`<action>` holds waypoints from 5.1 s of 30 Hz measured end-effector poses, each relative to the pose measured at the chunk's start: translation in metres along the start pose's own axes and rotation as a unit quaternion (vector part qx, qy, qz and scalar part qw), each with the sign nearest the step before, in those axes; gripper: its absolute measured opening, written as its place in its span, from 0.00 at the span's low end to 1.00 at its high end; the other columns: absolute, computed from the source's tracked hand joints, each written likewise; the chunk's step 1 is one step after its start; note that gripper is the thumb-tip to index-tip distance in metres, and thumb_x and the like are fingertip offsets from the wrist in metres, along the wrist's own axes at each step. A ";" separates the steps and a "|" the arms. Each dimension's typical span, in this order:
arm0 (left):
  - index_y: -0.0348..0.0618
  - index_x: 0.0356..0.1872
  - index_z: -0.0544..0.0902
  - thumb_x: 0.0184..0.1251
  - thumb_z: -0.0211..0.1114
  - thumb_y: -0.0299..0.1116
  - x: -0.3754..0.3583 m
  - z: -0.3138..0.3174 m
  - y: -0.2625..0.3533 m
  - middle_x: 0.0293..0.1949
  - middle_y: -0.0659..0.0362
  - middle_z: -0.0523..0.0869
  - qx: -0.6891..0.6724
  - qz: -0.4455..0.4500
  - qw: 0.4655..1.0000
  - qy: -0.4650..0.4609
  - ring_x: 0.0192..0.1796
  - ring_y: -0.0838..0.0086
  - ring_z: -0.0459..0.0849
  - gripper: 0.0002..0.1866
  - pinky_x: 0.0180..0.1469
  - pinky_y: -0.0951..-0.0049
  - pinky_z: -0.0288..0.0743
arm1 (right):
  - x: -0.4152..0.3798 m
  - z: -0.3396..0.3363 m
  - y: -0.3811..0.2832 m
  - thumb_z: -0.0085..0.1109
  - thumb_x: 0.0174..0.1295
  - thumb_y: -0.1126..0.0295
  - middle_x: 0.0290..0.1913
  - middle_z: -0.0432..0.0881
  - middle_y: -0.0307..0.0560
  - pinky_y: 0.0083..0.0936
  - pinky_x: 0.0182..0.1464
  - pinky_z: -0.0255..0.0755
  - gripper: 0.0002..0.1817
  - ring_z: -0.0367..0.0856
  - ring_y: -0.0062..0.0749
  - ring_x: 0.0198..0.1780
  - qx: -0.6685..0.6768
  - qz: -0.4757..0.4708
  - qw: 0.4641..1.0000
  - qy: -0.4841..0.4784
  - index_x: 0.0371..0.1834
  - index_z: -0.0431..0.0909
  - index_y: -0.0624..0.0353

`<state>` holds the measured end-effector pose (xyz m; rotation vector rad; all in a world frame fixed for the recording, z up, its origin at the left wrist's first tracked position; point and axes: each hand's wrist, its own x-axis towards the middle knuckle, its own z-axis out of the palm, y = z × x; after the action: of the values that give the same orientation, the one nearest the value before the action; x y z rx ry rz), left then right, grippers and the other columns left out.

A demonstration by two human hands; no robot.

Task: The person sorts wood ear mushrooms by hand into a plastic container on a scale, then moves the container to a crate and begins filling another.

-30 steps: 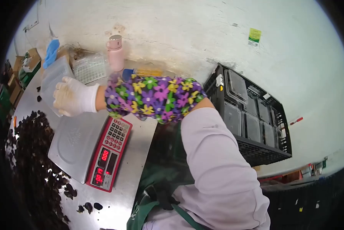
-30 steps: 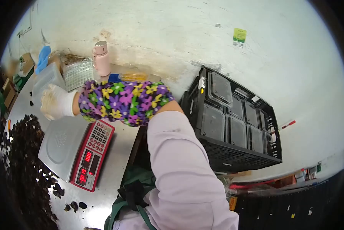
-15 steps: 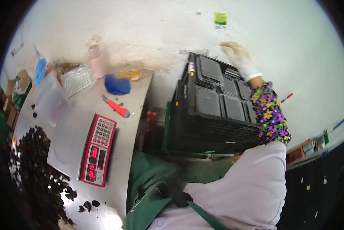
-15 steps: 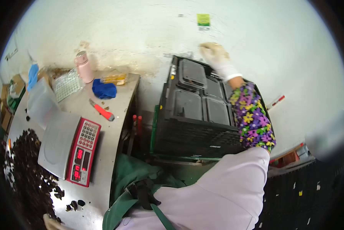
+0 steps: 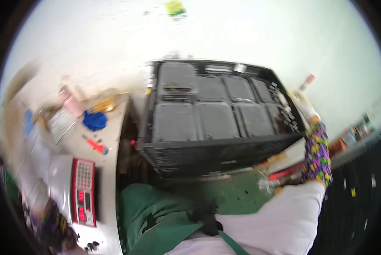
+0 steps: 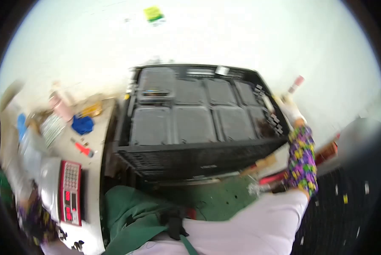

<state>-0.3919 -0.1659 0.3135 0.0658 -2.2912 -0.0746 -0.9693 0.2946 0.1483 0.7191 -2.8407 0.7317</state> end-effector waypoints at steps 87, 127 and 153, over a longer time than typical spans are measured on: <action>0.54 0.76 0.67 0.54 0.76 0.56 -0.524 -0.157 -0.085 0.76 0.45 0.66 0.314 -0.645 0.693 -0.070 0.79 0.46 0.61 0.48 0.78 0.49 0.57 | -0.402 0.310 -0.715 0.67 0.63 0.72 0.44 0.84 0.48 0.35 0.48 0.73 0.16 0.81 0.43 0.43 0.197 -0.813 0.531 -0.130 0.54 0.83 0.54; 0.49 0.48 0.85 0.62 0.70 0.29 -0.558 -0.123 0.134 0.50 0.57 0.84 0.350 -0.671 0.653 0.032 0.52 0.56 0.81 0.13 0.56 0.60 0.74 | -0.516 0.333 -0.596 0.65 0.57 0.74 0.56 0.81 0.48 0.37 0.51 0.80 0.19 0.83 0.44 0.51 0.306 -0.767 0.296 -0.479 0.53 0.83 0.57; 0.45 0.63 0.81 0.64 0.71 0.53 -0.567 -0.138 0.147 0.61 0.47 0.81 0.262 -0.738 0.611 0.120 0.64 0.50 0.77 0.31 0.66 0.55 0.71 | -0.547 0.324 -0.665 0.52 0.78 0.73 0.52 0.84 0.44 0.27 0.54 0.79 0.05 0.83 0.28 0.50 0.287 -0.104 0.339 -0.890 0.52 0.71 0.57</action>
<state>0.0827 0.0173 -0.0080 2.0877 -1.2935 -0.2085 -0.1714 -0.1460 0.0224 4.1595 -2.8179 1.3538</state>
